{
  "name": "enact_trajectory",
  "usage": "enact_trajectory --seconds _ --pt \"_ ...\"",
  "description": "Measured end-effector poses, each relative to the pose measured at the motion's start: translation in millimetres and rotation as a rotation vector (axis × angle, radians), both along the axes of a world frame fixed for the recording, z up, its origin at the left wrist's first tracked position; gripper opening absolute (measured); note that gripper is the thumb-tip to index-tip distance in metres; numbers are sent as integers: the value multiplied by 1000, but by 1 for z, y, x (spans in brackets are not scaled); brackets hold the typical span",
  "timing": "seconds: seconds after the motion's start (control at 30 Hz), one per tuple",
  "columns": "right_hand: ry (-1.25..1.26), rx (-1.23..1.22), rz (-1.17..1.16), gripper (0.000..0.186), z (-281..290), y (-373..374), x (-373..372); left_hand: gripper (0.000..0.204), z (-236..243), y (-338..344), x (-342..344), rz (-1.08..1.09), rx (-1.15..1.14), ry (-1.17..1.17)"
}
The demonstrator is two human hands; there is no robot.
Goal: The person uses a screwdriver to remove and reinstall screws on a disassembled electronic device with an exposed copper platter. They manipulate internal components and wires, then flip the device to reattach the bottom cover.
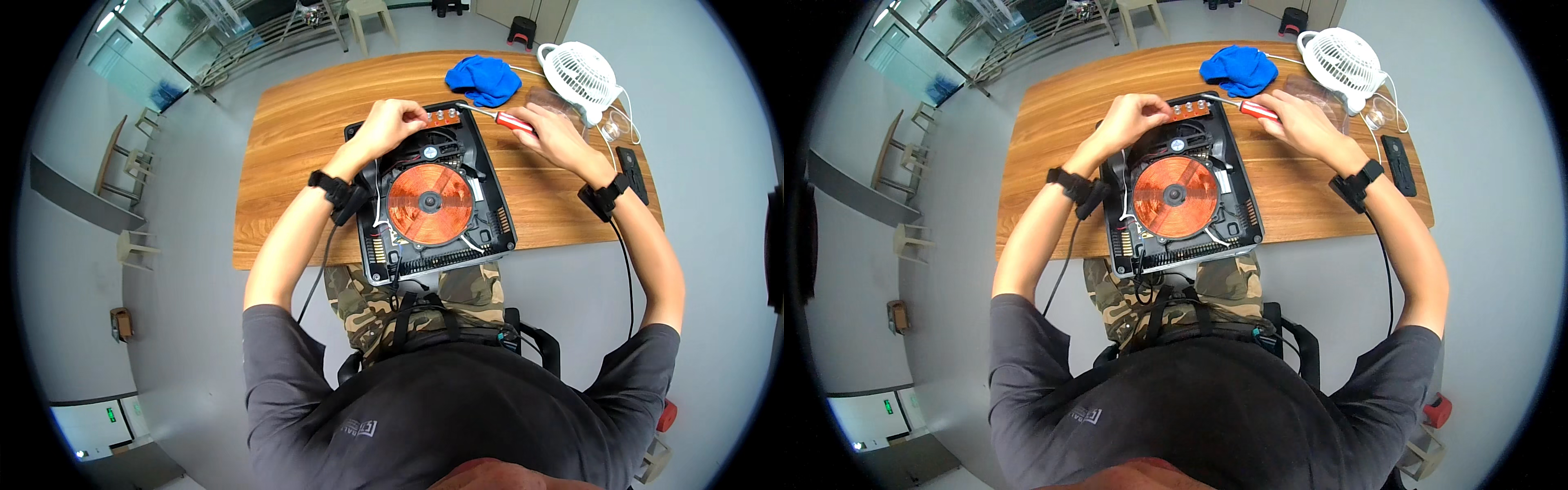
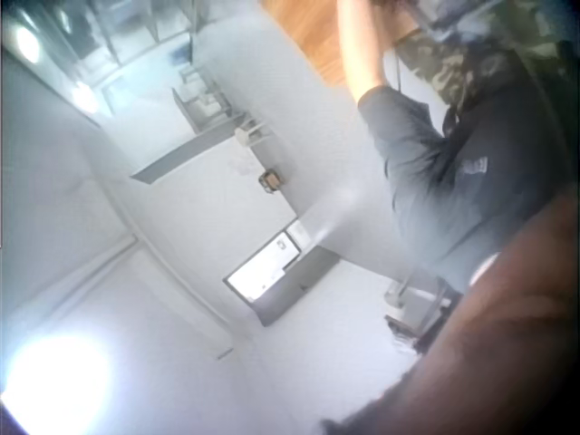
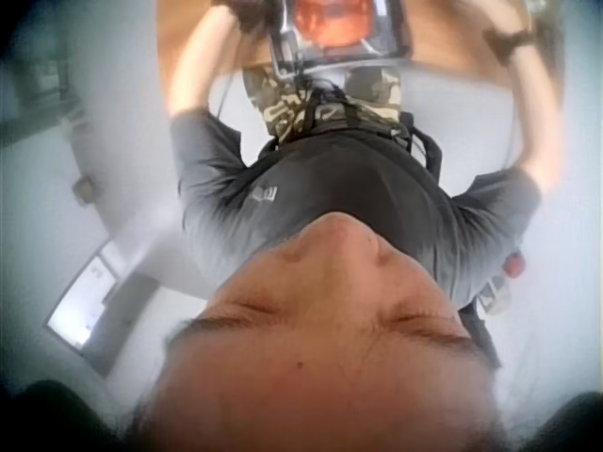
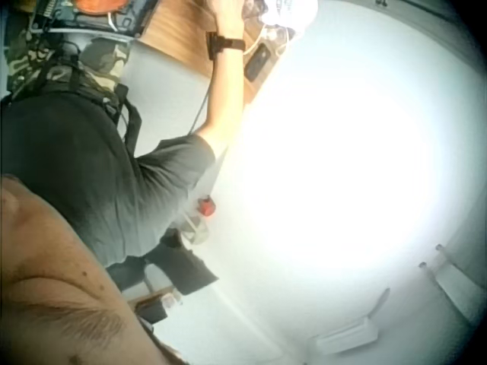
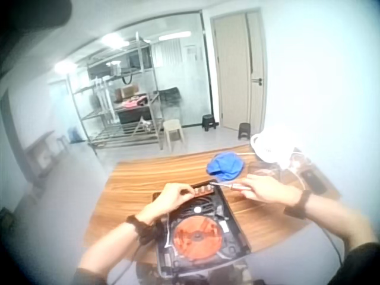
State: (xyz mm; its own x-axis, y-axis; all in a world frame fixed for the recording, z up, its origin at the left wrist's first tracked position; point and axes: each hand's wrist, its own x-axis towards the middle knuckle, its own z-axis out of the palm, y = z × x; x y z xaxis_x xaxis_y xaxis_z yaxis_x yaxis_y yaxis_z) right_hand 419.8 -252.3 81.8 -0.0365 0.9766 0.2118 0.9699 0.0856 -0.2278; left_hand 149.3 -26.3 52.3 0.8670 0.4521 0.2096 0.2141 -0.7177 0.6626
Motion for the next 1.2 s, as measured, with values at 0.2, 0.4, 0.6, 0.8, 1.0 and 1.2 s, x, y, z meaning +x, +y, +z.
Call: enact_trajectory --seconds 0.2,0.4,0.6,0.8,1.0,1.2 --pt "15 16 4 35 17 15 3 22 4 -2 33 2 -91 -1" --pt "55 26 12 35 14 26 3 20 1 -2 41 -15 -252 -45" --pt "102 32 17 32 16 20 0 16 -6 -2 52 -127 -134 -112" --pt "144 -39 -20 34 24 15 -16 17 -2 -11 48 -132 -185 -167" --pt "168 -32 -6 33 25 20 -32 18 -8 -9 38 -152 -71 -197" --pt "155 -64 -34 33 32 25 -46 18 -14 2 17 11 100 -343"
